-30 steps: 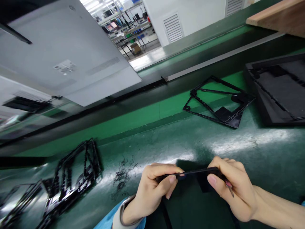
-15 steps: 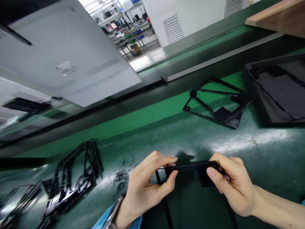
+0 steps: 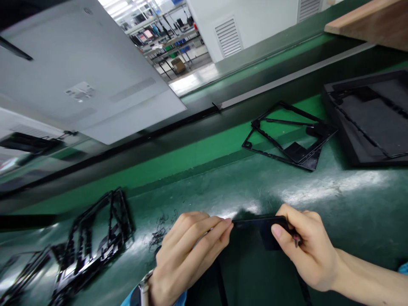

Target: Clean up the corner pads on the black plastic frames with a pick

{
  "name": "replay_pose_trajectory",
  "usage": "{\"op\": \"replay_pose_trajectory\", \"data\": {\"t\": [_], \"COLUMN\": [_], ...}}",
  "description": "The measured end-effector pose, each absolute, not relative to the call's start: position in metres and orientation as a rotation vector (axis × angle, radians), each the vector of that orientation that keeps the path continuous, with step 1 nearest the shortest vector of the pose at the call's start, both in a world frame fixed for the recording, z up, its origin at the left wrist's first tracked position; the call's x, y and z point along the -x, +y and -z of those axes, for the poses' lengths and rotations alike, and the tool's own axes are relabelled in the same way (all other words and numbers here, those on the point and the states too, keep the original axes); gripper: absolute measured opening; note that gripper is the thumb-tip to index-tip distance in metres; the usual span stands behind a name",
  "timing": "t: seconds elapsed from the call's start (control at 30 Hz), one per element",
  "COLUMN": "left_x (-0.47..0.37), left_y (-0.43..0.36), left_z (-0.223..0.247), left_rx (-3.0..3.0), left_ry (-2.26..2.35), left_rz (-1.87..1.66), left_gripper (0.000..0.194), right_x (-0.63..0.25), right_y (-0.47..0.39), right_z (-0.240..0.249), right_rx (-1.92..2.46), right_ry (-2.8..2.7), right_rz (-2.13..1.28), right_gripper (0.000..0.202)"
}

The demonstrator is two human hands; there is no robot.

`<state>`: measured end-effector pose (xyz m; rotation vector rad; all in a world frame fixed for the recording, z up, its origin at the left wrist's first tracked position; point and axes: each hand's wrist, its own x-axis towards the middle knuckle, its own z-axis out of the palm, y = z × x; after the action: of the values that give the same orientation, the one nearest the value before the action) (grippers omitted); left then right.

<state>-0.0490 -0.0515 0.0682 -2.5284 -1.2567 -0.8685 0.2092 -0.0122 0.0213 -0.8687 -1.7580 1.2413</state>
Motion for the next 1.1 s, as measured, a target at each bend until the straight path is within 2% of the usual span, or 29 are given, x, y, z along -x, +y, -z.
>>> {"op": "replay_pose_trajectory", "data": {"t": [0.2,0.5,0.8,1.1], "left_x": [0.048,0.043,0.041,0.061], "left_y": [-0.052,-0.051,-0.043,-0.042], "left_z": [-0.061,-0.054,-0.055,-0.077], "left_rx": [2.513,2.474,2.576,2.909], "left_ry": [-1.133,-1.359,-1.521,-1.628], "left_rz": [0.775,1.008,1.395,1.253], "left_gripper": [0.016,0.017,0.020,0.013], "right_x": [-0.208,-0.211,-0.212,-0.214], "right_y": [-0.009,-0.012,-0.008,-0.007], "right_z": [-0.020,-0.022,-0.019,-0.017], "right_rx": [0.741,0.797,0.744,0.734], "right_ry": [-1.826,-1.735,-1.651,-1.655], "right_rz": [-1.238,-1.429,-1.535,-1.505], "right_gripper": [0.027,0.034,0.034,0.032]}}
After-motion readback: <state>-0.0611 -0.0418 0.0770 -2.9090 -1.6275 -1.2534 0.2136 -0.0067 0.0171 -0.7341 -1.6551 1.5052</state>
